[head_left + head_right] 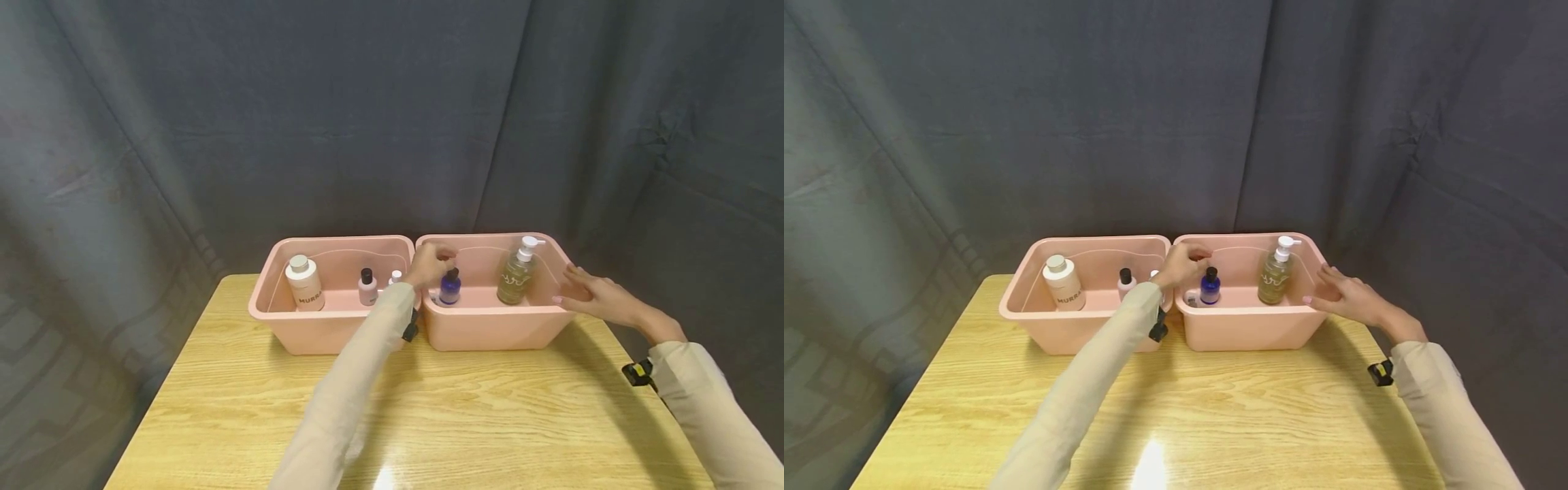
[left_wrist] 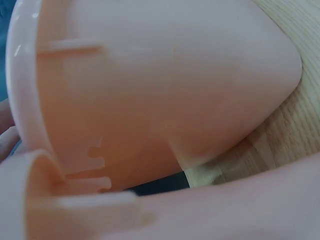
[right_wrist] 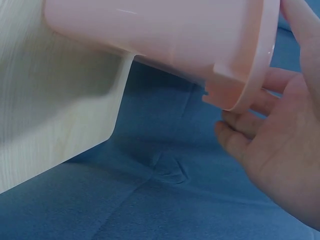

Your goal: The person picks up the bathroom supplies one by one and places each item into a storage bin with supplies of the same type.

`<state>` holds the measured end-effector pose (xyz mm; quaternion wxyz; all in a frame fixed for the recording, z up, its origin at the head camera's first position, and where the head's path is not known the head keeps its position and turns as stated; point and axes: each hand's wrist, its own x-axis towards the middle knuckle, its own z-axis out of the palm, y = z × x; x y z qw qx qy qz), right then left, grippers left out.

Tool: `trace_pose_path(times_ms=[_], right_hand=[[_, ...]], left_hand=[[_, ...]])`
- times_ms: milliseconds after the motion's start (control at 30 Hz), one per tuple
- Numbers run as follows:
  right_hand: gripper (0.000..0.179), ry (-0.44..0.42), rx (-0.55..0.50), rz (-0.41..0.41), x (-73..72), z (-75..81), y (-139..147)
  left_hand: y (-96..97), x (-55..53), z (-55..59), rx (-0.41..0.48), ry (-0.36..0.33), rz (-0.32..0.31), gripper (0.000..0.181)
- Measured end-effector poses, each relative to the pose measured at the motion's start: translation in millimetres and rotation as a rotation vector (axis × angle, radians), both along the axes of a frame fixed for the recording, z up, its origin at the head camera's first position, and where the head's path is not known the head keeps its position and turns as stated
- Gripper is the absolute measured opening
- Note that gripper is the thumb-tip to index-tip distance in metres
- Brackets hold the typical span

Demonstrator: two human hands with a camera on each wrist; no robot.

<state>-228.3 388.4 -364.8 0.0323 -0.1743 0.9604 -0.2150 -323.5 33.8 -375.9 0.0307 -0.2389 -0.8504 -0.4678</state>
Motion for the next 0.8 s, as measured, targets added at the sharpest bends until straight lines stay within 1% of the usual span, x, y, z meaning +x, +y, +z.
trace_pose_path(times_ms=[233,300,400,533,667,733,800], right_hand=[[0.076,0.01,0.015,0.024,-0.7,6.6,-5],[0.076,0.013,0.019,0.029,-1.2,7.6,-6],[0.075,0.027,0.023,0.038,-3.7,8.7,-7],[0.071,0.082,0.03,0.051,-6.7,8.9,-6],[0.063,0.147,0.047,0.073,-8.3,10.7,-6],[0.06,0.163,0.063,0.084,-9.2,13.1,-7],[0.057,0.162,0.084,0.086,-10.4,16.4,-8]], left_hand=[[-7.0,2.9,5.6,0.013,-0.001,0.021,0.026],[-9.8,4.1,6.5,0.021,-0.006,0.016,0.026],[-15.4,4.2,7.2,0.032,0.007,0.007,0.025],[-24.4,4.4,8.0,0.032,0.01,-0.007,0.025],[-34.3,6.7,10.1,0.046,-0.009,-0.011,0.024],[-38.8,7.9,11.5,0.047,-0.001,-0.015,0.024],[-43.0,8.9,13.3,0.037,0.021,-0.02,0.023]])
